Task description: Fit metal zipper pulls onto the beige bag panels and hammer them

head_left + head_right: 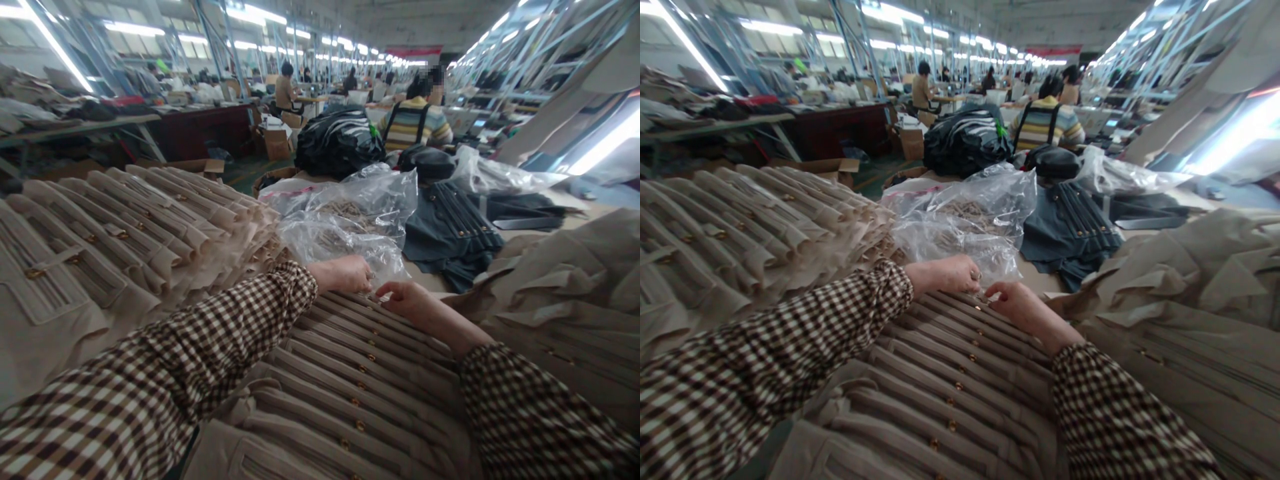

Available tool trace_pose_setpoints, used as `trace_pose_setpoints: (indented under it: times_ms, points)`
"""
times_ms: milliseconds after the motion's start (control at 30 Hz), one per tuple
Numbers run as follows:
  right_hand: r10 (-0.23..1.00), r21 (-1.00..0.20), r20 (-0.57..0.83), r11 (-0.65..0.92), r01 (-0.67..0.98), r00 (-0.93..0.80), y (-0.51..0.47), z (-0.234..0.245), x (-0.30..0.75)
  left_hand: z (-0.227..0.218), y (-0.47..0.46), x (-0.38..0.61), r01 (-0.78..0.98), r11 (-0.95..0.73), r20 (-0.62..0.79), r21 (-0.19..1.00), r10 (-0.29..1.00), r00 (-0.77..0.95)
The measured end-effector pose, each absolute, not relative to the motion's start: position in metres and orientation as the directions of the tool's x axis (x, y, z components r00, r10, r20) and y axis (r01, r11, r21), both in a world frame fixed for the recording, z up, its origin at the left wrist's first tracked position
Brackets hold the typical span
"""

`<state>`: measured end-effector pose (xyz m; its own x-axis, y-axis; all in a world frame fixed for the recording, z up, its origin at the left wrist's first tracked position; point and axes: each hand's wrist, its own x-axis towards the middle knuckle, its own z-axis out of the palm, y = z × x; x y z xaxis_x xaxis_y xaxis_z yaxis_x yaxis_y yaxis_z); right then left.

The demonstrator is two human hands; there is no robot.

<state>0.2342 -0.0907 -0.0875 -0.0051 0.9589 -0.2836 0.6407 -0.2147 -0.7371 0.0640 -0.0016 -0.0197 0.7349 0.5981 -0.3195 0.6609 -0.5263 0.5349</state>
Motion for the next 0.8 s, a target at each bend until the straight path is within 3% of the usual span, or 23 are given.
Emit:
trace_pose_setpoints:
  times_ms: [300,533,700,800]
  points:
    - [0.964,-0.624,-0.264,-0.205,0.754,0.043,-0.080,-0.093,0.233,-0.033,0.005,0.071,0.689,-0.506,-0.365,0.519,0.598,0.713]
    - [0.925,-0.720,-0.366,-0.213,0.660,-0.101,-0.079,-0.080,0.236,-0.027,0.006,0.071,0.687,-0.519,-0.363,0.509,0.594,0.718]
    - [0.894,-0.832,-0.407,-0.279,0.479,-0.186,-0.081,-0.077,0.238,-0.026,0.004,0.070,0.679,-0.509,-0.347,0.529,0.601,0.720]
    - [0.906,-0.800,-0.389,-0.244,0.548,-0.164,-0.081,-0.076,0.238,-0.028,0.004,0.070,0.683,-0.492,-0.355,0.540,0.603,0.715]
